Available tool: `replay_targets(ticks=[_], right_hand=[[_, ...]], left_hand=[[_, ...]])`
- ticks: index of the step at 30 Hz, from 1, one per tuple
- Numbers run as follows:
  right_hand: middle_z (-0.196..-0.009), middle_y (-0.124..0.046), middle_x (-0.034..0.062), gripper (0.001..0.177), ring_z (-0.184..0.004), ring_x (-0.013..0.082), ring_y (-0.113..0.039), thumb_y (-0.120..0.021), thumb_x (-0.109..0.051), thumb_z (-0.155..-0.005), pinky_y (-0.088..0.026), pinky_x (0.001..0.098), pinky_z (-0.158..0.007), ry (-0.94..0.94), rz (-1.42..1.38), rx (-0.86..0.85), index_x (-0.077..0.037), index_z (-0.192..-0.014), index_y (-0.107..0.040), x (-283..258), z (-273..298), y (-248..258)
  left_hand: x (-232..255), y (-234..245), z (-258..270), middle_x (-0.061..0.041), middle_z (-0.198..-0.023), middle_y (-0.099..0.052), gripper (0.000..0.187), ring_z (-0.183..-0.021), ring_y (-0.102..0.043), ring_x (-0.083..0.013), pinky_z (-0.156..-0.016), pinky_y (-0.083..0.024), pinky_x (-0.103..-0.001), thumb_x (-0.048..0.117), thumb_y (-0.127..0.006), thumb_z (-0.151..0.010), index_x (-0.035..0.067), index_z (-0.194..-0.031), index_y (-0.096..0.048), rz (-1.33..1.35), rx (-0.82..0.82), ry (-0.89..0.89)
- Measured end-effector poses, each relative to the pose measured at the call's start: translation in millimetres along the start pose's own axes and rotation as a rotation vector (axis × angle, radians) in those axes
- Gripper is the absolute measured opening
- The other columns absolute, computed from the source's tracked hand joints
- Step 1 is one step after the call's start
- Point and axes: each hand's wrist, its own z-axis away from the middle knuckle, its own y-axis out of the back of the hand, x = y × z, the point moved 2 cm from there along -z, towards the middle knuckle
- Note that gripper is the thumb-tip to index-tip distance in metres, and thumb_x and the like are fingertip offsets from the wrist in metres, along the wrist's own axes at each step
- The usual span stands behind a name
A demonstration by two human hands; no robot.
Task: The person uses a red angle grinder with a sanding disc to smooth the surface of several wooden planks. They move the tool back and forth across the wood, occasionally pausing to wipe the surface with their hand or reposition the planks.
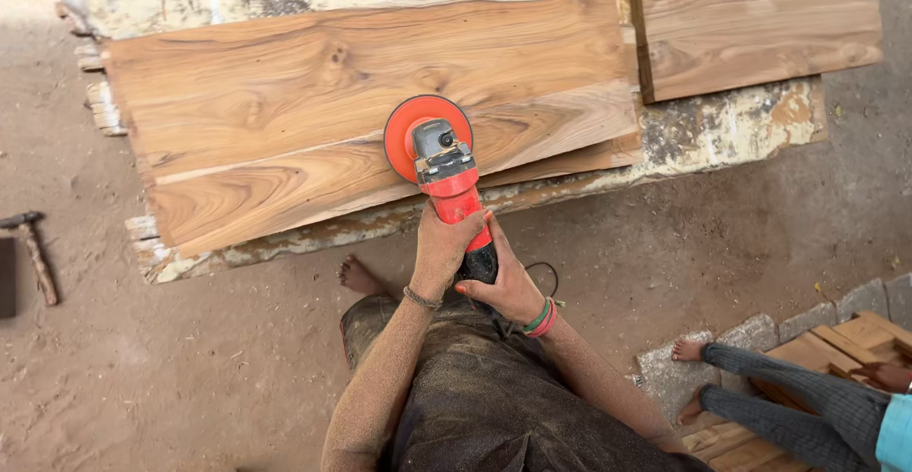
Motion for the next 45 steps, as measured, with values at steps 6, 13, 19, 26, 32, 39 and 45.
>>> replay_targets(ticks=[6,13,19,26,32,39,45], right_hand=[[-0.156,-0.045,0.0221,0.129,-0.141,0.0267,-0.05,-0.082,-0.056,-0.08,-0.044,0.0403,-0.114,-0.056,-0.113,0.155,0.001,-0.165,-0.003,42.4,5.2,123.4],[-0.108,-0.063,0.0102,0.129,-0.085,0.0169,-0.067,-0.084,-0.053,-0.073,-0.063,0.0314,-0.061,-0.215,-0.296,0.323,-0.004,-0.166,-0.008,66.2,4.0,230.5],[-0.125,-0.062,0.0119,0.126,-0.105,0.0168,-0.066,-0.08,-0.06,-0.08,-0.06,0.0315,-0.08,-0.114,-0.243,0.332,-0.002,-0.166,-0.009,96.0,-3.4,261.3],[-0.134,-0.058,0.0184,0.132,-0.111,0.0214,-0.065,-0.079,-0.069,-0.071,-0.06,0.0364,-0.085,-0.172,-0.302,0.245,0.002,-0.161,-0.014,112.3,-9.0,260.7],[-0.135,-0.054,0.0197,0.133,-0.118,0.0218,-0.063,-0.075,-0.073,-0.074,-0.059,0.0383,-0.09,-0.165,-0.343,0.18,0.002,-0.161,-0.009,109.7,-16.5,248.2],[-0.128,-0.058,0.0239,0.13,-0.108,0.0278,-0.062,-0.077,-0.065,-0.076,-0.057,0.0414,-0.086,-0.216,-0.271,0.127,-0.001,-0.168,-0.01,111.4,-15.6,230.8],[-0.122,-0.061,0.0167,0.126,-0.1,0.0231,-0.069,-0.075,-0.064,-0.078,-0.062,0.0361,-0.077,-0.206,-0.265,0.202,-0.002,-0.165,-0.008,109.5,-11.6,256.5]], left_hand=[[-37.7,-141.8,-55.4,-0.011,-0.105,-0.071,0.061,-0.091,-0.07,-0.0159,-0.078,-0.06,-0.032,0.027,-0.087,-0.075,-0.002,-0.118,-0.056,-0.086,-0.105,0.113],[-56.8,-265.1,-108.0,-0.011,-0.101,-0.073,0.059,-0.087,-0.073,-0.0173,-0.074,-0.061,-0.032,0.033,-0.084,-0.077,-0.001,-0.118,-0.058,-0.237,-0.27,0.106],[-61.0,-293.6,-127.2,-0.011,-0.096,-0.075,0.055,-0.083,-0.074,-0.0178,-0.072,-0.061,-0.033,0.037,-0.083,-0.078,-0.001,-0.112,-0.063,-0.368,-0.274,0.125],[-59.0,-283.8,-124.7,-0.011,-0.099,-0.074,0.059,-0.087,-0.074,-0.018,-0.074,-0.06,-0.032,0.034,-0.087,-0.075,-0.001,-0.114,-0.058,-0.433,-0.161,0.118],[-56.2,-268.0,-125.8,-0.016,-0.108,-0.073,0.07,-0.093,-0.076,-0.0234,-0.076,-0.064,-0.036,0.04,-0.083,-0.075,-0.002,-0.123,-0.053,-0.513,-0.17,0.207],[-53.8,-244.3,-119.8,-0.016,-0.107,-0.074,0.068,-0.095,-0.076,-0.0233,-0.077,-0.063,-0.036,0.042,-0.084,-0.076,-0.003,-0.12,-0.058,-0.473,-0.145,0.159],[-59.0,-275.9,-127.7,-0.016,-0.103,-0.075,0.071,-0.093,-0.077,-0.0233,-0.077,-0.063,-0.037,0.043,-0.084,-0.073,-0.005,-0.118,-0.057,-0.457,-0.192,0.184]])
